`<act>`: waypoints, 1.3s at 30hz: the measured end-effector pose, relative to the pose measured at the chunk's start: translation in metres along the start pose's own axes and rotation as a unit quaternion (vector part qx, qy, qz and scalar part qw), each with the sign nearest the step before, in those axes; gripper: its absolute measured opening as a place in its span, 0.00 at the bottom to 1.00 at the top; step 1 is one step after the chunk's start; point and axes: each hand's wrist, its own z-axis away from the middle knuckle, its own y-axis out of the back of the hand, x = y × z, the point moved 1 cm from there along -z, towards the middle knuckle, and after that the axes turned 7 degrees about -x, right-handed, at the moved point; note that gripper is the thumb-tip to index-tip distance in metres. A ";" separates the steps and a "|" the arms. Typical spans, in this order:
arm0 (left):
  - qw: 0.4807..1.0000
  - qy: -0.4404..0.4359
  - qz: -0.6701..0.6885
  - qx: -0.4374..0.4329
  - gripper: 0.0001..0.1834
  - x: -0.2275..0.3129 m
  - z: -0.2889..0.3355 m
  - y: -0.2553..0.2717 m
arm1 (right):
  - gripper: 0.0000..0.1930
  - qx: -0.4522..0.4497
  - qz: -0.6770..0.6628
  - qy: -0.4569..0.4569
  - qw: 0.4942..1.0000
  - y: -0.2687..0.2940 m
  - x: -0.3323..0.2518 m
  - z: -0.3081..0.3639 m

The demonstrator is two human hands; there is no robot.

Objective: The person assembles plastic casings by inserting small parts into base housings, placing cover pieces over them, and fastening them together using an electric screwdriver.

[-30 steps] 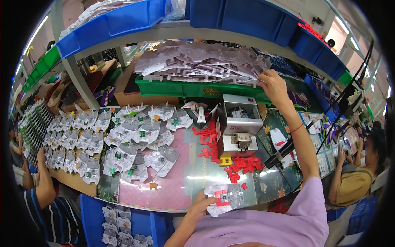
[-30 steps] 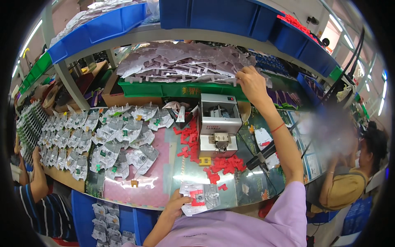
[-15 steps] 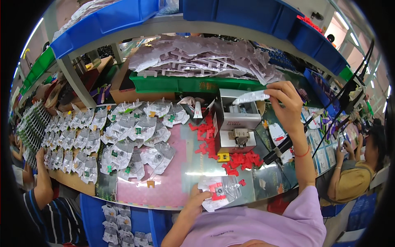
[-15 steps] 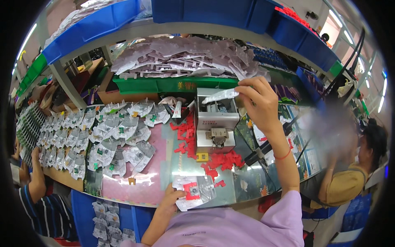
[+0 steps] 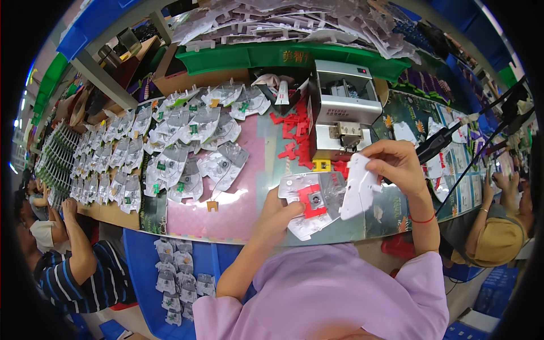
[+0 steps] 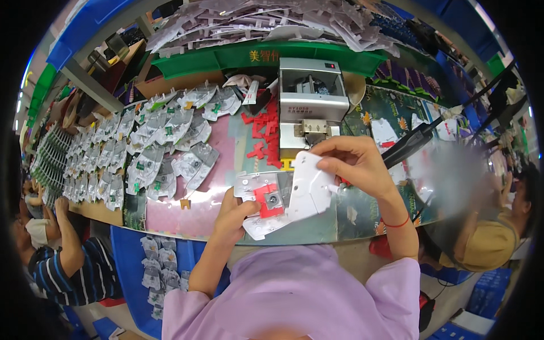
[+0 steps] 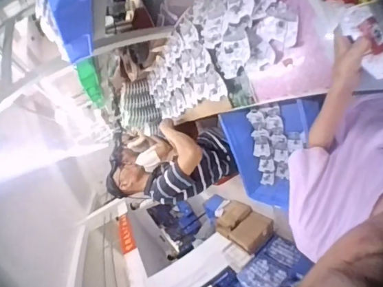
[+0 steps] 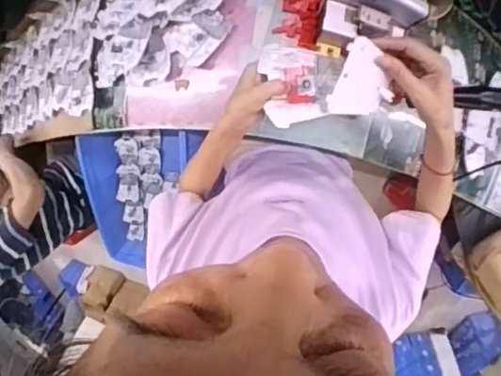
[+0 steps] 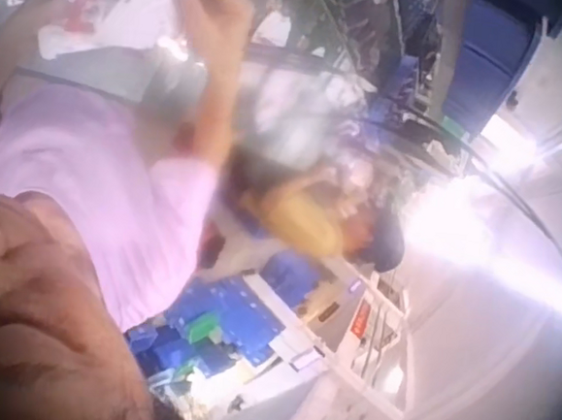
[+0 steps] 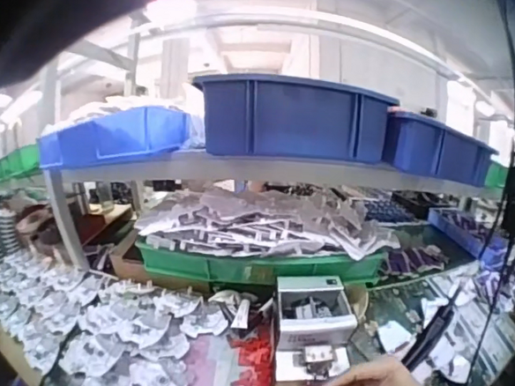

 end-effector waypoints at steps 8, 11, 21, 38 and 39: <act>0.999 0.013 -0.003 -0.035 0.23 0.000 -0.001 -0.019 | 0.11 -0.104 -0.031 -0.054 0.993 -0.015 0.015 -0.001; 0.999 0.027 -0.020 -0.026 0.23 -0.002 -0.001 -0.024 | 0.10 -0.132 -0.006 -0.027 0.991 -0.017 0.024 -0.001; 0.998 0.041 -0.031 -0.022 0.20 -0.002 -0.002 -0.037 | 0.10 -0.092 0.063 -0.090 0.990 -0.009 0.010 0.011; 0.997 0.045 0.006 -0.055 0.19 0.004 -0.001 -0.058 | 0.15 0.083 0.500 0.151 0.849 -0.031 -0.010 0.080; 0.997 0.047 -0.002 -0.060 0.19 0.004 0.000 -0.060 | 0.14 0.099 0.484 0.155 0.856 -0.031 -0.005 0.082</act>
